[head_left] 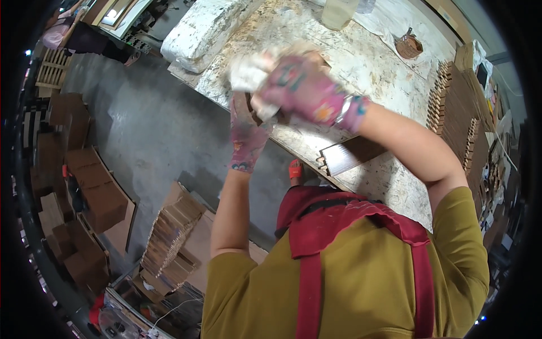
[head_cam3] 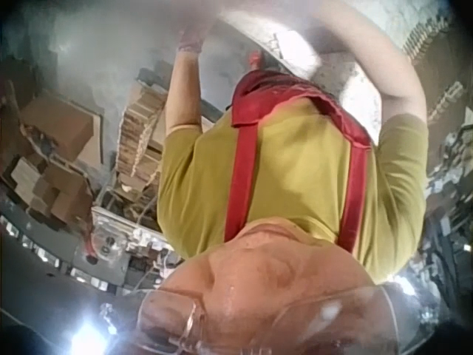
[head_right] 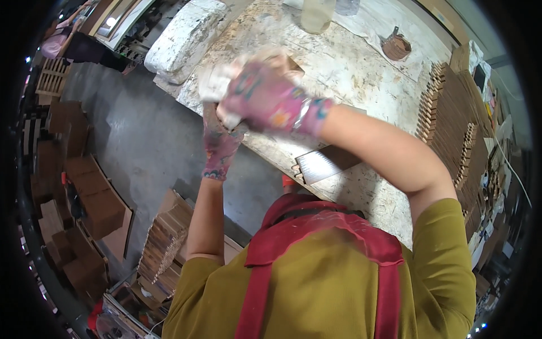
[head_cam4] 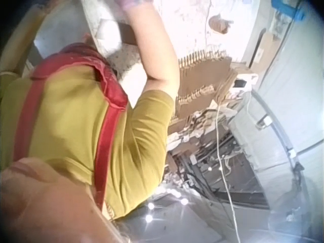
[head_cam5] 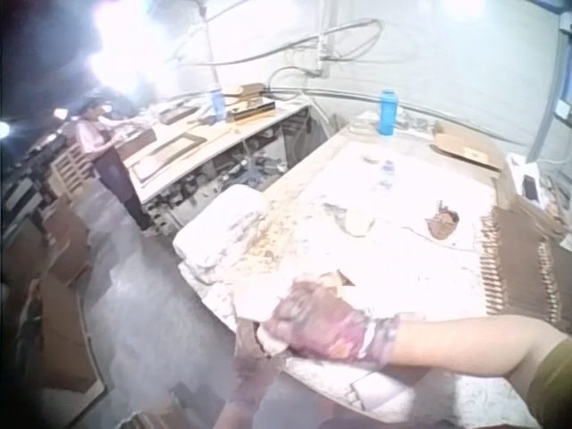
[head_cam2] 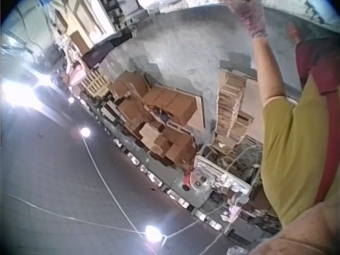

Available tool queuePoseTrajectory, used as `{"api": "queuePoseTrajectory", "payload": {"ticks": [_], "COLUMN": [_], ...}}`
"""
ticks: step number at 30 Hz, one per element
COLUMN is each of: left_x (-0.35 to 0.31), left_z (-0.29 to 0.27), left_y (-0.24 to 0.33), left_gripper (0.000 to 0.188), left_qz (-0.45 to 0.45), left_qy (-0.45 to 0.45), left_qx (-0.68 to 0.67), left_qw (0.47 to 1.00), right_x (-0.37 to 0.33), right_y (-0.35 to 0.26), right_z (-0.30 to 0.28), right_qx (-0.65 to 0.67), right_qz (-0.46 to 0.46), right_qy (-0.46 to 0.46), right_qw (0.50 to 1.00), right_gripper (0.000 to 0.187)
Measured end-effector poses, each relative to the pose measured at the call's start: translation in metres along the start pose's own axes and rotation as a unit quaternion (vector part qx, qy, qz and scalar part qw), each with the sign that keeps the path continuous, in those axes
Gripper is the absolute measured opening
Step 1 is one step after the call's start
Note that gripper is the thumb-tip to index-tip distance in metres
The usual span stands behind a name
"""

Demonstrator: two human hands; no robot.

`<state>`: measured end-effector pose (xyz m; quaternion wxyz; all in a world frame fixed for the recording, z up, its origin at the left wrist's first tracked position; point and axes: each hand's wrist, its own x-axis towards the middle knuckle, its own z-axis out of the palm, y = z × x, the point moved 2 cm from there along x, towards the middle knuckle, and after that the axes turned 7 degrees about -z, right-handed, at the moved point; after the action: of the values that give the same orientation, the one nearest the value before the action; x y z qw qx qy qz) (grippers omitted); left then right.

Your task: The person picks up individual wood pieces from a stack on a workbench, wipes them with a cloth, and then places them into new stacks.

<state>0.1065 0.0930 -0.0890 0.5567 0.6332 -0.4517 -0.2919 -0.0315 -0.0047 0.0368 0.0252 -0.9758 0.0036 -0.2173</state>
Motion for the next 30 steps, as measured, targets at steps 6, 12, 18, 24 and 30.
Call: {"api": "queuePoseTrajectory", "payload": {"ticks": [6,12,18,24,30], "left_x": [-0.001,-0.006,-0.005,-0.003,-0.002], "left_z": [-0.006,-0.007,-0.005,-0.004,-0.003], "left_y": [0.027,0.012,0.026,0.019,0.006], "left_gripper": [0.082,0.099,0.102,0.092,0.091], "left_qz": [0.063,0.111,0.083,0.107,0.072], "left_qy": [-0.015,0.034,0.018,0.038,0.033], "left_qx": [0.172,0.213,0.233,0.194,0.171], "left_qw": [0.983,0.970,0.969,0.974,0.982], "right_x": [-0.018,-0.063,-0.099,-0.073,-0.055], "right_y": [-0.005,0.046,0.107,0.107,0.043], "right_z": [0.045,0.020,-0.002,-0.040,0.030], "right_qx": [-0.002,-0.078,-0.191,-0.185,-0.024], "right_qz": [-0.078,-0.052,-0.036,0.140,0.009], "right_qy": [-0.032,-0.097,-0.240,-0.253,-0.093], "right_qw": [0.996,0.991,0.951,0.939,0.995], "right_gripper": [0.026,0.028,0.037,0.026,0.022]}}
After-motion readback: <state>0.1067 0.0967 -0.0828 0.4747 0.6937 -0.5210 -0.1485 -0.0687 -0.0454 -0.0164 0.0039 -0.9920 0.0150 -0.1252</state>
